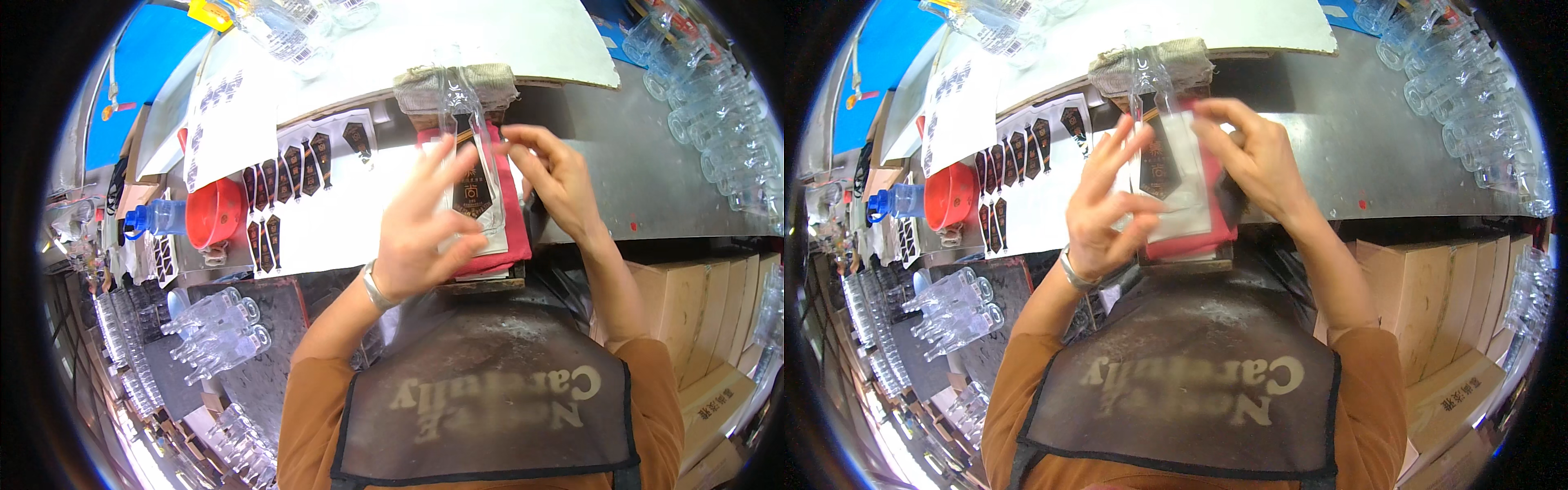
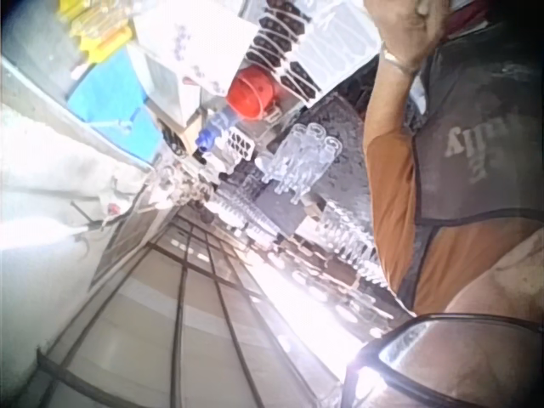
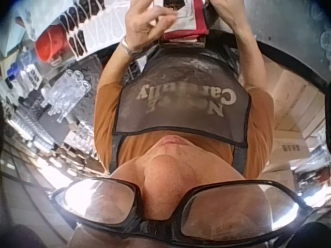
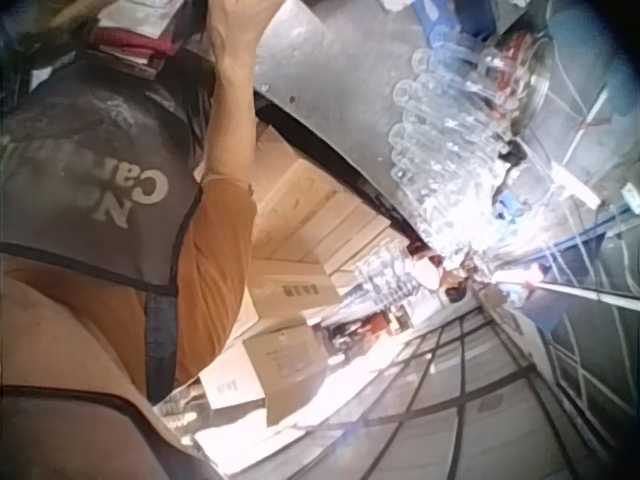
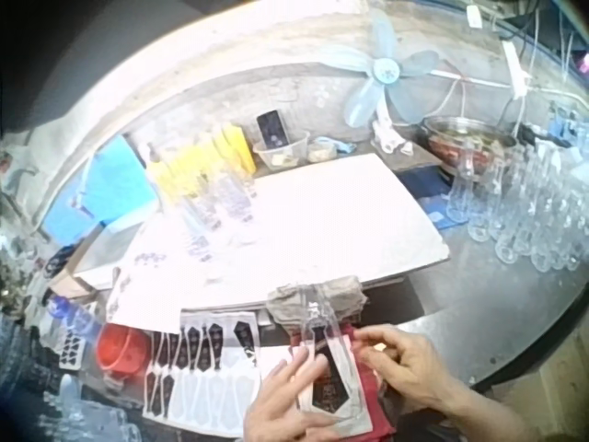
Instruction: The person repeatedly picks up clear plastic bottles, applies a dark rectangular label to the side, and smooths it with a black tool. The labeled bottles are placed on a nearby surface. The process is repeated for multiple bottles in a continuous loop.
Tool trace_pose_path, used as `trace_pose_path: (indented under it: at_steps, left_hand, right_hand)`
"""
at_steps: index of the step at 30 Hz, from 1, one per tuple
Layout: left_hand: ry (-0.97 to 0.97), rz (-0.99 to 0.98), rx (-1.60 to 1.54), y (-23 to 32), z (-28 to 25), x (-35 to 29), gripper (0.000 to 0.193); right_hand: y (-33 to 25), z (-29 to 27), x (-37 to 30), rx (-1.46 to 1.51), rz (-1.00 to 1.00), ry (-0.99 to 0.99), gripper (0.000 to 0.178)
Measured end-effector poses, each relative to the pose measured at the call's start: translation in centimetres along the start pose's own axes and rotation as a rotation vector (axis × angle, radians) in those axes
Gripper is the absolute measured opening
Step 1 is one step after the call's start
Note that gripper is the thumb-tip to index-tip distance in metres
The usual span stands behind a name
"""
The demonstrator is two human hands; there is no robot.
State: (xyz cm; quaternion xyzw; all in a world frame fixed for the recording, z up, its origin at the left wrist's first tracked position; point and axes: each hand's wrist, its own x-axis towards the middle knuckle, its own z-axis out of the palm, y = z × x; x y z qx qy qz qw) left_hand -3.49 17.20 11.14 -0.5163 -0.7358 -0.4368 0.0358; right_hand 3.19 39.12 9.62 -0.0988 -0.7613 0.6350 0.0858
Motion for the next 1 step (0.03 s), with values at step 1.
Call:
trace_pose_path:
  at_steps: [1]
  left_hand:
    - [0.064,-0.055,-0.072,-0.29,-0.01,0.63,0.018]
  right_hand:
    - [0.31,0.22,1.13,-0.003,-0.044,0.008,0.033]
